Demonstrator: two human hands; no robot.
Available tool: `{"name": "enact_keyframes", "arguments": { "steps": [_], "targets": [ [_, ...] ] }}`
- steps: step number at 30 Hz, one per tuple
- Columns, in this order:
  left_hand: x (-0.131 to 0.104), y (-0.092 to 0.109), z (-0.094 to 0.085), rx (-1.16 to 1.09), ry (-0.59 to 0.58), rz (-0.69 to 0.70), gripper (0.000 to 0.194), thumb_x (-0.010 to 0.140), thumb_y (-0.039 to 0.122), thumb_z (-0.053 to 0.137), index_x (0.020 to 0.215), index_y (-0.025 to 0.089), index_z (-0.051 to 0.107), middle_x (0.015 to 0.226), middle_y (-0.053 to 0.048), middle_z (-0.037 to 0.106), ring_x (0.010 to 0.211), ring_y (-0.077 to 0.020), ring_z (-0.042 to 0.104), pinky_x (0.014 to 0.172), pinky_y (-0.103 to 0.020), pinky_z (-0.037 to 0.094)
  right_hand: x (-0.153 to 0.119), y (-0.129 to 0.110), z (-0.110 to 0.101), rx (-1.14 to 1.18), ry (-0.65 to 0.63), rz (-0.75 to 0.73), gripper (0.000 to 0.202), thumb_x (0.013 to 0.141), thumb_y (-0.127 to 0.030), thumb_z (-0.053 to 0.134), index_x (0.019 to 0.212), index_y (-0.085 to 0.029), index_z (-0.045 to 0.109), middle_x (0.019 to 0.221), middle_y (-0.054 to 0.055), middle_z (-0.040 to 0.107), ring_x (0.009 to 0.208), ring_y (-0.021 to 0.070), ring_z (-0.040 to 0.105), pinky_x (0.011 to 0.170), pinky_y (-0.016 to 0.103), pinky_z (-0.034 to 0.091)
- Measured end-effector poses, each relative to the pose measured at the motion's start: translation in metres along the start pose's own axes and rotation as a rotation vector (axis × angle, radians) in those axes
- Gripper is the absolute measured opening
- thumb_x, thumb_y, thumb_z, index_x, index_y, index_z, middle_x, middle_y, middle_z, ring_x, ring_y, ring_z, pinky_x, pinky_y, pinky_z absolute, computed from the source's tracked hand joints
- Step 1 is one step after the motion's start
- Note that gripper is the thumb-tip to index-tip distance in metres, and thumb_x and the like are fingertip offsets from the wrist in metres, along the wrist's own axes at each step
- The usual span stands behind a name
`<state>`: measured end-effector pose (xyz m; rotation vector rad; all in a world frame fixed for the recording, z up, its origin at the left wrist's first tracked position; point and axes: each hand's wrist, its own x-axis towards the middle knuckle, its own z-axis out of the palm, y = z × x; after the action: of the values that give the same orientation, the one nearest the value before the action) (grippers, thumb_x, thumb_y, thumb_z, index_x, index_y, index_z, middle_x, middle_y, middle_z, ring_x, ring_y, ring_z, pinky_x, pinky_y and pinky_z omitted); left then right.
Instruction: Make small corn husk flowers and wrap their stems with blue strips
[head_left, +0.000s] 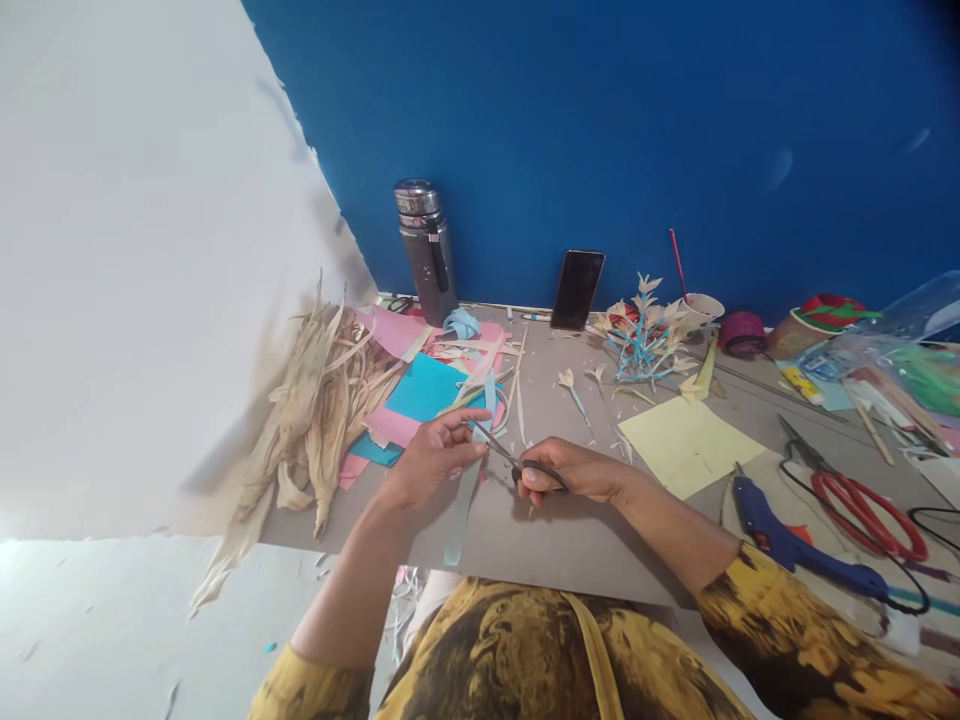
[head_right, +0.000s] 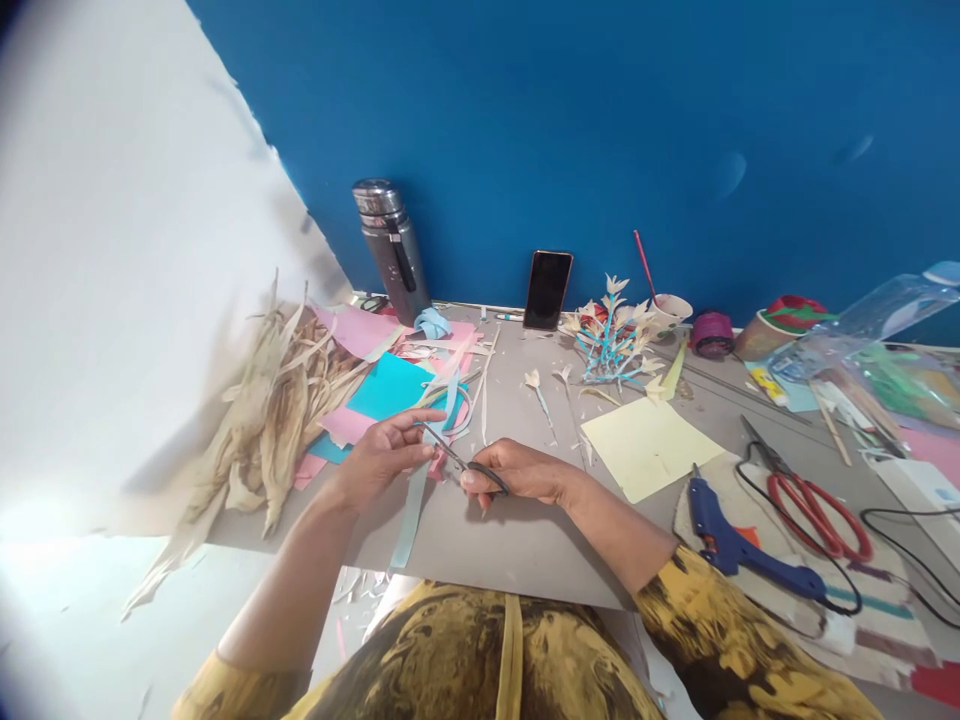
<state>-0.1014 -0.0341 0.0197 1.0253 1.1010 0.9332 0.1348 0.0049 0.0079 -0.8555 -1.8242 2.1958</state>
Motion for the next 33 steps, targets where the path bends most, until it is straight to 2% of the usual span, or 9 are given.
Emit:
{"name": "enact_keyframes", "arguments": {
  "steps": [5,9,11,16,21,24,28,31,33],
  "targets": [
    [0.008,-0.003,-0.003,-0.002,0.064,-0.005,0.033,0.072,0.035,0.082,0.096,0.017,0.069,0.072,0.000,0.066,0.056,-0.0131,0.060,0.054,-0.025,0.035,0.002,0.004,0.001,0.057,0.040,-0.050,0.064,0.070,-0.075,0.071,0.077,-0.012,0.065,0.064,0.001,0.062,0.057,0.0094,0.046,0.055,0.023,0.029],
    [0.014,-0.004,-0.003,-0.019,0.191,0.006,0.029,0.063,0.035,0.086,0.074,0.017,0.066,0.063,0.003,0.060,0.047,-0.0076,0.044,0.046,-0.024,0.027,0.004,0.003,0.004,0.144,0.080,-0.058,0.065,0.065,-0.076,0.074,0.076,-0.013,0.063,0.063,0.000,0.059,0.054,0.0081,0.040,0.050,0.022,0.023],
    [0.017,-0.002,-0.003,-0.046,0.213,0.003,0.030,0.060,0.034,0.088,0.072,0.017,0.066,0.060,0.003,0.060,0.047,-0.0078,0.044,0.047,-0.023,0.029,0.007,0.002,0.007,0.213,0.096,-0.052,0.066,0.063,-0.077,0.075,0.075,-0.013,0.062,0.062,0.000,0.057,0.053,0.0075,0.038,0.048,0.022,0.020],
    [0.027,0.002,-0.003,-0.103,0.205,0.003,0.030,0.056,0.032,0.090,0.067,0.016,0.066,0.062,0.000,0.065,0.057,-0.0123,0.057,0.057,-0.025,0.041,0.019,0.005,0.019,0.401,0.141,-0.088,0.068,0.061,-0.079,0.075,0.071,-0.014,0.059,0.059,-0.002,0.053,0.049,0.0053,0.032,0.046,0.022,0.014],
    [0.036,-0.001,-0.005,-0.090,0.160,-0.014,0.031,0.057,0.033,0.090,0.064,0.015,0.067,0.063,-0.002,0.068,0.061,-0.0140,0.061,0.064,-0.026,0.045,0.030,0.016,0.027,0.626,0.153,-0.140,0.061,0.066,-0.071,0.080,0.067,-0.014,0.057,0.057,-0.004,0.047,0.047,0.0044,0.024,0.047,0.023,0.012],
    [0.039,-0.004,-0.005,-0.121,0.120,-0.021,0.030,0.057,0.032,0.090,0.064,0.014,0.067,0.063,-0.003,0.069,0.062,-0.0144,0.062,0.066,-0.027,0.046,0.035,0.022,0.031,0.740,0.136,-0.145,0.060,0.065,-0.069,0.082,0.066,-0.014,0.058,0.056,-0.005,0.044,0.049,0.0050,0.024,0.048,0.023,0.014],
    [0.041,-0.005,-0.003,-0.146,0.090,-0.015,0.028,0.057,0.029,0.090,0.066,0.014,0.068,0.064,-0.002,0.068,0.062,-0.0133,0.061,0.066,-0.026,0.046,0.041,0.025,0.039,0.831,0.107,-0.141,0.064,0.060,-0.072,0.082,0.075,-0.013,0.062,0.061,-0.003,0.048,0.053,0.0068,0.027,0.050,0.024,0.020],
    [0.038,-0.006,-0.002,-0.138,0.100,-0.024,0.027,0.057,0.028,0.089,0.065,0.014,0.067,0.063,-0.003,0.069,0.060,-0.0135,0.061,0.062,-0.026,0.046,0.043,0.020,0.034,0.809,0.128,-0.145,0.062,0.064,-0.073,0.080,0.070,-0.016,0.058,0.058,-0.005,0.042,0.052,0.0072,0.024,0.049,0.024,0.022],
    [0.035,-0.009,-0.001,-0.102,0.068,-0.071,0.027,0.056,0.026,0.088,0.061,0.014,0.065,0.056,-0.002,0.066,0.051,-0.0128,0.057,0.055,-0.027,0.044,0.039,0.011,0.021,0.765,0.207,-0.218,0.061,0.069,-0.073,0.076,0.060,-0.019,0.049,0.053,-0.007,0.034,0.050,0.0080,0.023,0.048,0.024,0.023]
  ]
}}
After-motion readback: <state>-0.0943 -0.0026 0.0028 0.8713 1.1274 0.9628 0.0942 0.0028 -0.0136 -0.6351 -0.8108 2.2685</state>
